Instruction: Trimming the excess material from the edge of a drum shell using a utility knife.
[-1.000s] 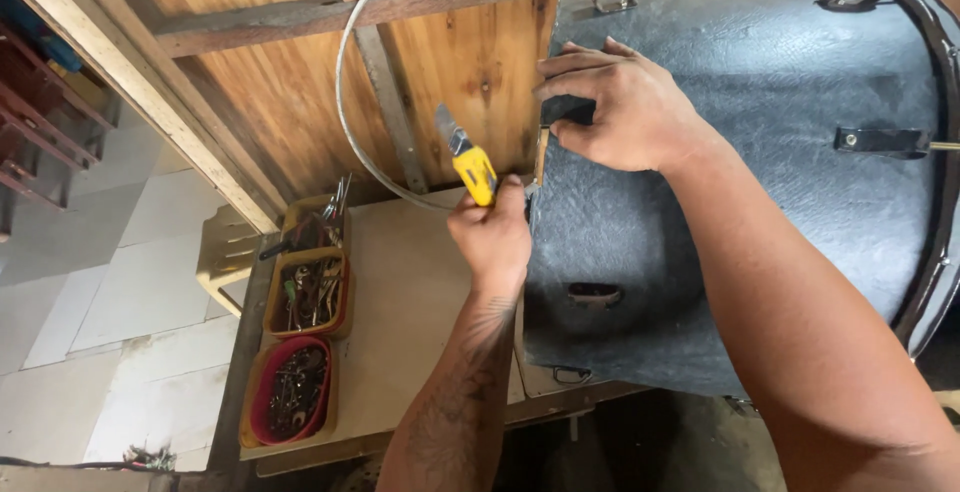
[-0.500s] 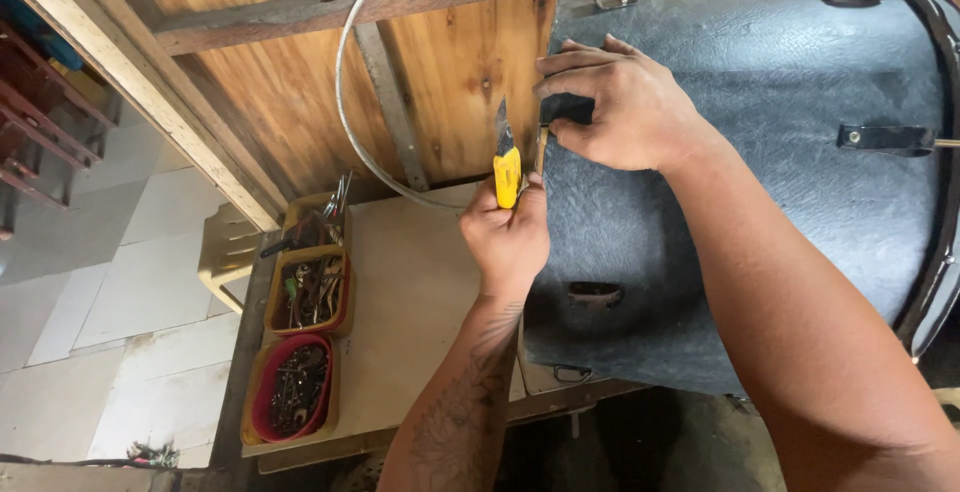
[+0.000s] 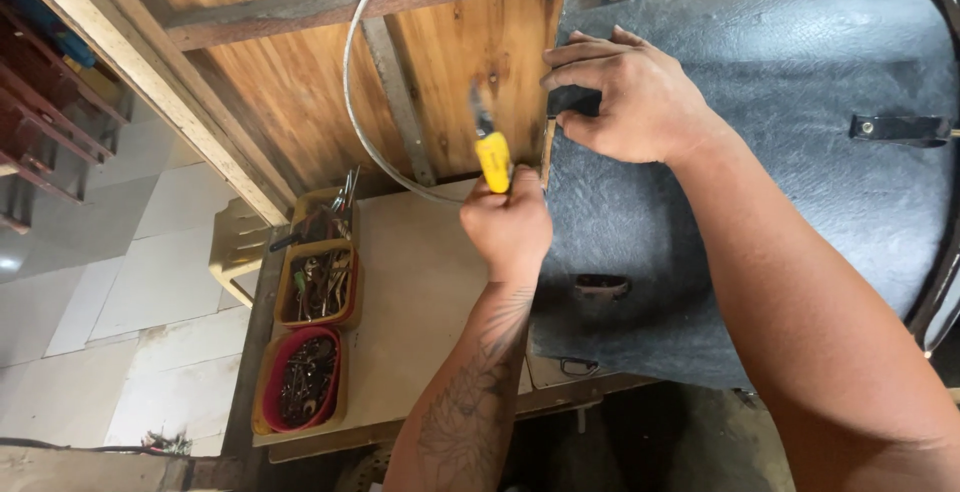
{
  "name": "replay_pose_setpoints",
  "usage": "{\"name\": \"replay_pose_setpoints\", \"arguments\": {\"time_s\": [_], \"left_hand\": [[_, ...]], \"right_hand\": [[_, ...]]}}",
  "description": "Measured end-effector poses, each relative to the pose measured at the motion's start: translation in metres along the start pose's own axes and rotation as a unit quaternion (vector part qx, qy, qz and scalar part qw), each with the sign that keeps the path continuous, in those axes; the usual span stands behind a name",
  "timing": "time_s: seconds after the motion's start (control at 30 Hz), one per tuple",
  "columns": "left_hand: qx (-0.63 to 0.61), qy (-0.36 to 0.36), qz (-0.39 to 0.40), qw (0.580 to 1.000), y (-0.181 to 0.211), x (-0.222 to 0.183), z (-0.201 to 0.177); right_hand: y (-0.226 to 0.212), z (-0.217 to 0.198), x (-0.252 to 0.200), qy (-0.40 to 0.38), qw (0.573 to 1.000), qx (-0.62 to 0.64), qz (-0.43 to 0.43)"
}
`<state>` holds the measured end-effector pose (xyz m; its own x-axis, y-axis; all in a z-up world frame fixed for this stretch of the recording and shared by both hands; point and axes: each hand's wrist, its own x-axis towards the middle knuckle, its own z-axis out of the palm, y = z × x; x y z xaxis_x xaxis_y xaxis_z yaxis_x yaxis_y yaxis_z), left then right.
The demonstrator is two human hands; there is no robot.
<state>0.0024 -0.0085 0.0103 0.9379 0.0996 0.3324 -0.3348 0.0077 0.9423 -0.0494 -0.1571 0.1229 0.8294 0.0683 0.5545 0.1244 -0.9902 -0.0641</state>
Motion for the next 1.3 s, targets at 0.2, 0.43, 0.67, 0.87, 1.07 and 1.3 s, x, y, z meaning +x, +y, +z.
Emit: {"name": "replay_pose_setpoints", "arguments": {"time_s": [0.2, 0.43, 0.67, 0.87, 1.07, 1.3], "left_hand": [[-0.115, -0.078, -0.073, 0.988, -0.041, -0.008, -0.016], [-0.235, -0.056, -0.101, 0.965, -0.059, -0.001, -0.032], [-0.207, -0.031, -0.122, 0.970, -0.029, 0.010, -0.043], [-0.119, -0.099, 0.013, 0.988, -0.024, 0.015, -0.049], [-0.166, -0.197, 0.039, 0.965, -0.010, 0.008, -0.057], [-0.055, -0.257, 0.029, 0.964, -0.005, 0.003, -0.078]], "right_hand": [[-0.005, -0.004, 0.000, 0.002, 1.000, 0.002, -0.007], [-0.006, -0.004, -0.001, -0.002, 1.000, 0.007, -0.003], [-0.010, -0.009, -0.002, -0.014, 1.000, -0.007, 0.004], [-0.031, -0.015, -0.001, -0.071, 0.995, -0.017, 0.069], [-0.038, -0.016, 0.002, -0.101, 0.988, -0.030, 0.113], [-0.033, -0.010, -0.003, -0.063, 0.993, -0.032, 0.093]]}}
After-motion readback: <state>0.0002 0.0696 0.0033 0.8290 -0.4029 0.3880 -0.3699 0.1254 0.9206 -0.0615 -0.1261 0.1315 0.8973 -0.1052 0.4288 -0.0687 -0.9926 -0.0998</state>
